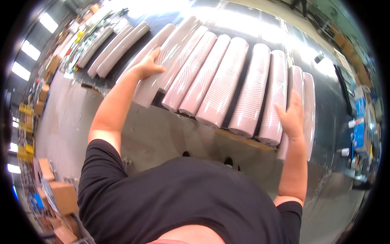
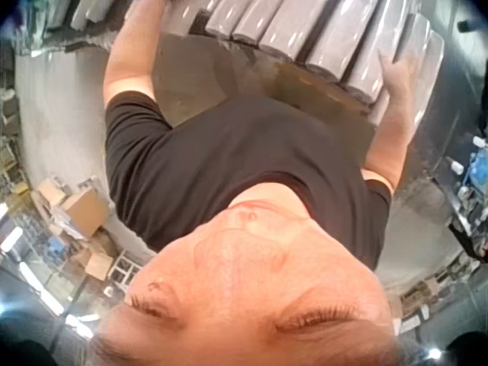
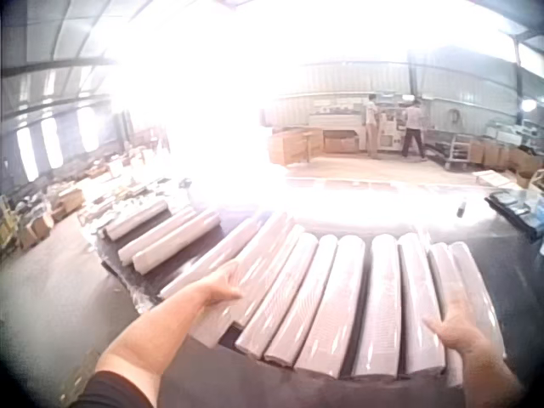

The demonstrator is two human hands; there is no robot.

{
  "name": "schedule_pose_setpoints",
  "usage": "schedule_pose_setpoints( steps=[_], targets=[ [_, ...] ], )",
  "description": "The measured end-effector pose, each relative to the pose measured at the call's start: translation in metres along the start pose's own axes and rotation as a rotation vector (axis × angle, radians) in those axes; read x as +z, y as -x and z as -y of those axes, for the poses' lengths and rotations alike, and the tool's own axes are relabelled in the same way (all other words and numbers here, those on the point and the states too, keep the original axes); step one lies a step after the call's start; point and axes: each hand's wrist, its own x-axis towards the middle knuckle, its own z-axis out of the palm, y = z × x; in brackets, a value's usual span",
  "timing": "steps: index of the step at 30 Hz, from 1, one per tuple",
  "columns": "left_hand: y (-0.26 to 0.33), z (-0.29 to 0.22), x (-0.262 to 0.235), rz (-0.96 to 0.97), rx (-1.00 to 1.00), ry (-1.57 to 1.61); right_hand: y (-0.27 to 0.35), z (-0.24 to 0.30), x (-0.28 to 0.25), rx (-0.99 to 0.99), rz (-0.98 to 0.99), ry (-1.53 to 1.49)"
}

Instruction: The person unwraps a stack of decorative tiles from plastic film, moves them to a different location, and then transfers several rolls of material from a large cardboard box onto a long work table.

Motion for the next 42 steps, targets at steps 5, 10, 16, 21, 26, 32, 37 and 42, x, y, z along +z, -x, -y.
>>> schedule_pose_setpoints(
  steps=[5,10,16,21,26,32,37,42],
  targets=[
    [-0.049,0.08,0.013,0.006,-0.205,-0.522,0.014,0.174,0.048,-0.183,0.155,0.064],
    [-0.095,0.07,0.049,0.056,-0.203,-0.692,-0.004,0.249,0.115,-0.111,0.29,0.067],
    [-0.108,0.104,0.05,0.176,-0.107,-0.008,-0.011,0.269,0.136,-0.015,0.444,0.254],
    [-0.074,0.158,-0.032,-0.003,0.063,-0.605,-0.015,0.247,0.127,0.01,0.44,0.146],
    [-0.029,0.235,-0.084,-0.004,-0.489,-0.309,-0.071,0.316,0.161,-0.285,0.134,-0.08],
    [0.019,0.271,-0.096,0.024,-0.085,-0.237,-0.122,0.493,0.219,-0.403,0.401,-0.172],
    [0.043,0.409,-0.243,-0.257,-0.198,-0.455,-0.123,0.591,0.332,-0.182,0.366,0.046],
    [0.068,0.556,-0.303,-0.271,-0.219,-0.321,-0.125,0.683,0.354,-0.203,0.29,0.016]
  ],
)
